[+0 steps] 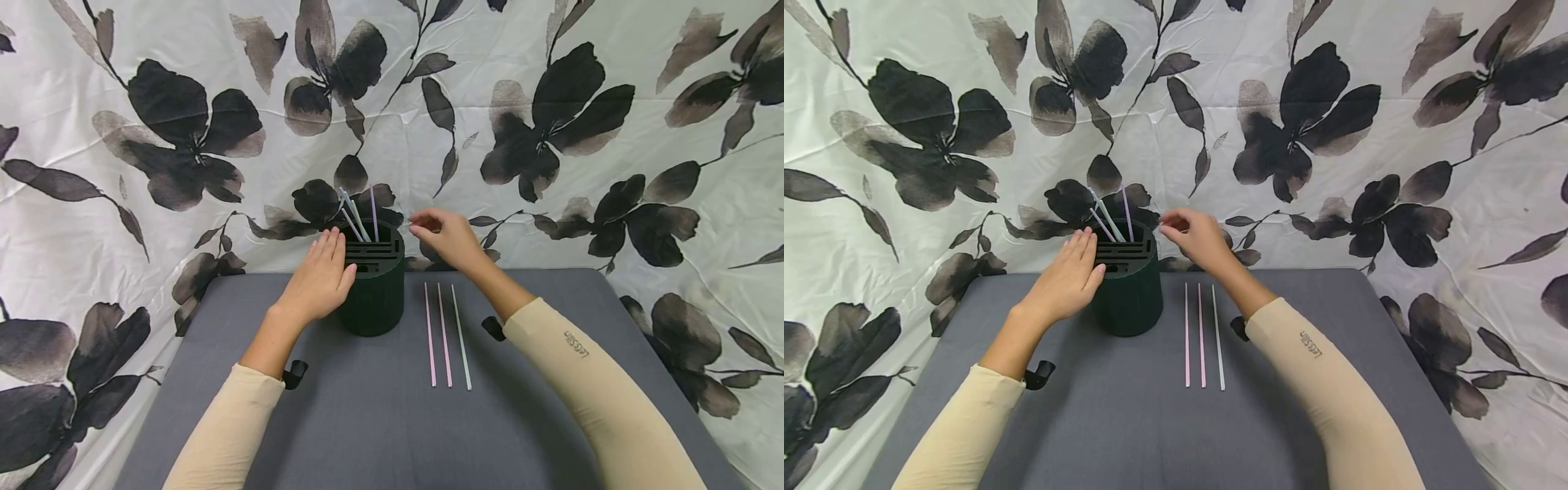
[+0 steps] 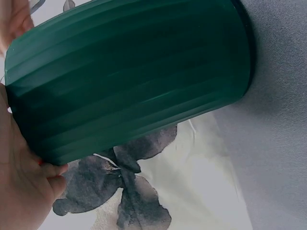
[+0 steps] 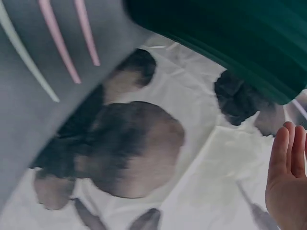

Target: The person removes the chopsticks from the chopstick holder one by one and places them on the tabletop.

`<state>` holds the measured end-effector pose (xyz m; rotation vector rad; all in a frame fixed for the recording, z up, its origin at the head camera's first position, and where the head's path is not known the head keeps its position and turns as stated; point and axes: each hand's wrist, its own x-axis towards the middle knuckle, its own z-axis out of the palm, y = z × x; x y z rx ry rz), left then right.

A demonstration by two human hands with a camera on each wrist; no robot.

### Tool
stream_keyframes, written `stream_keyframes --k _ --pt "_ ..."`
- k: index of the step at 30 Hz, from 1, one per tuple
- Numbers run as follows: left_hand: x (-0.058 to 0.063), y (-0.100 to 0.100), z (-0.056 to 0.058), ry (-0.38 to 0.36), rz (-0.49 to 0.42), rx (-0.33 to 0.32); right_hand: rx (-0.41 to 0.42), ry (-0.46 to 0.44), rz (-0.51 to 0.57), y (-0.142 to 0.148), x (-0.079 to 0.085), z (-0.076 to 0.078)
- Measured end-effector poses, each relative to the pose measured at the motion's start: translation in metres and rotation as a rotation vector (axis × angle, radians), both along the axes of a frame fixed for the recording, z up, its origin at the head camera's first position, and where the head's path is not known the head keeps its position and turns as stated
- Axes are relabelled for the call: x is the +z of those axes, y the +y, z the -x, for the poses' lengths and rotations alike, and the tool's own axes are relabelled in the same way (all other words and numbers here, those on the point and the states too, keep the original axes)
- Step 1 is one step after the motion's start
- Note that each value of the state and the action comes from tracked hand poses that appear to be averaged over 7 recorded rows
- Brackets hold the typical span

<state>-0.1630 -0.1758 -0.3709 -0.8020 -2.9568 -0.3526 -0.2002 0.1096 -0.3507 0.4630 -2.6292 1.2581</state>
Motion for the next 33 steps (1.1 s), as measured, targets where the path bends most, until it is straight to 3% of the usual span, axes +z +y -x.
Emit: stream_keyframes --k 5,12,20,33 --pt "-0.001 0.001 0.0 0.009 0.0 0.002 0.079 0.001 -0.028 -0.024 0.017 0.014" --pt "-0.002 0.001 -0.001 0.016 -0.01 -0.002 0.131 -0.021 -0.077 -0.057 0.021 0.022" --pt "-0.003 0.002 -0.001 0.046 -0.012 -0.007 0.118 -0.019 -0.129 -0.077 0.019 0.027" --pt "-0.003 0.002 -0.001 0.036 -0.024 0.001 0.068 0.007 -0.158 -0.085 0.011 0.03"
